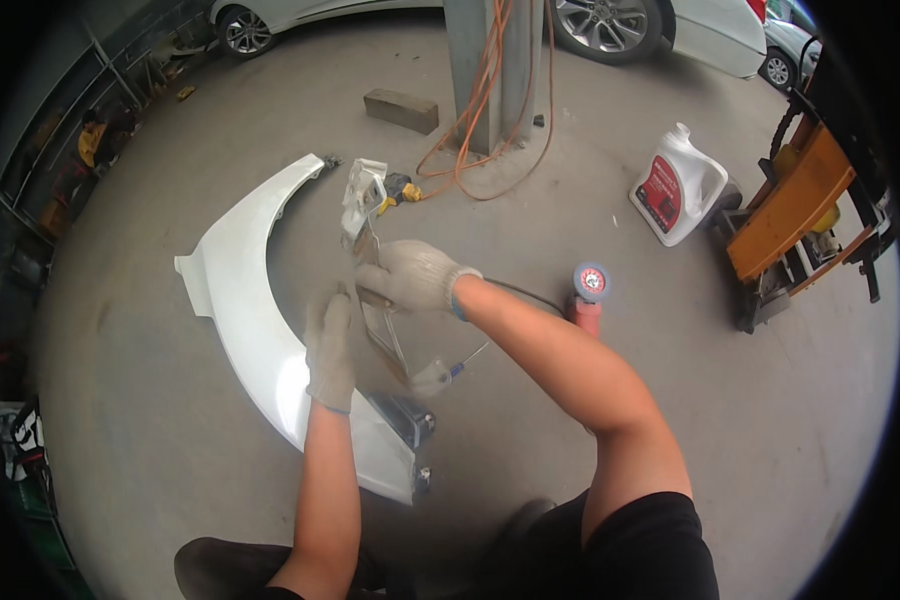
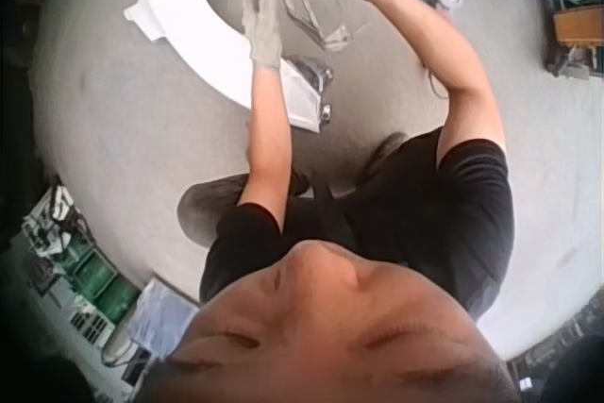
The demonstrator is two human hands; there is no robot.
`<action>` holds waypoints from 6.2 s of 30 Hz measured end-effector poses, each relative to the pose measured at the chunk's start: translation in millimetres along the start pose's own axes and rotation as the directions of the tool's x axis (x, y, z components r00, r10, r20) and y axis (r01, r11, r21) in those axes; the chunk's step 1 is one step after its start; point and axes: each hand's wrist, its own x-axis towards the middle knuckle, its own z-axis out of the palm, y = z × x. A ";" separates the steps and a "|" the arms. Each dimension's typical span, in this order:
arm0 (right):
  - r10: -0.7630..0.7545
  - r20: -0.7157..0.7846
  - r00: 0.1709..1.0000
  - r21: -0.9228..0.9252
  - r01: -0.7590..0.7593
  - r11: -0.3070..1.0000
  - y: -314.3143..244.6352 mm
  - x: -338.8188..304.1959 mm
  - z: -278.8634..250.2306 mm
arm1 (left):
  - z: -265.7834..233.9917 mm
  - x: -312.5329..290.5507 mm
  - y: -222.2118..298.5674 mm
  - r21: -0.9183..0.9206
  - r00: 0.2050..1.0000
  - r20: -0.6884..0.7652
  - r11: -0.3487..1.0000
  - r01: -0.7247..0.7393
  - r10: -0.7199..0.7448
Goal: The person uses an angle grinder to smooth the edges of a white car fender and a metal bracket. They reposition the parts and continue grinding different sections.
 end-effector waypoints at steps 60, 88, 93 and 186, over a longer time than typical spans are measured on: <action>-0.172 0.026 0.985 -0.112 0.174 0.978 -52.2 -41.5 2.9 | -13.0 -2.5 45.0 -0.463 0.993 0.049 0.883 -0.074 0.109; -0.216 -0.018 0.976 -0.096 0.213 0.972 -32.6 -35.0 -9.8 | -9.6 2.3 46.2 0.049 0.967 -0.051 0.968 -0.246 0.249; -0.206 -0.107 0.973 0.371 0.231 0.900 -26.3 -35.1 -24.8 | -6.1 0.6 43.2 0.326 0.941 -0.023 0.893 -0.311 0.337; 0.542 -0.343 0.768 0.937 0.235 0.260 210.8 -303.4 139.2 | 122.8 -79.0 -149.9 0.622 0.641 0.731 0.613 -0.487 -0.233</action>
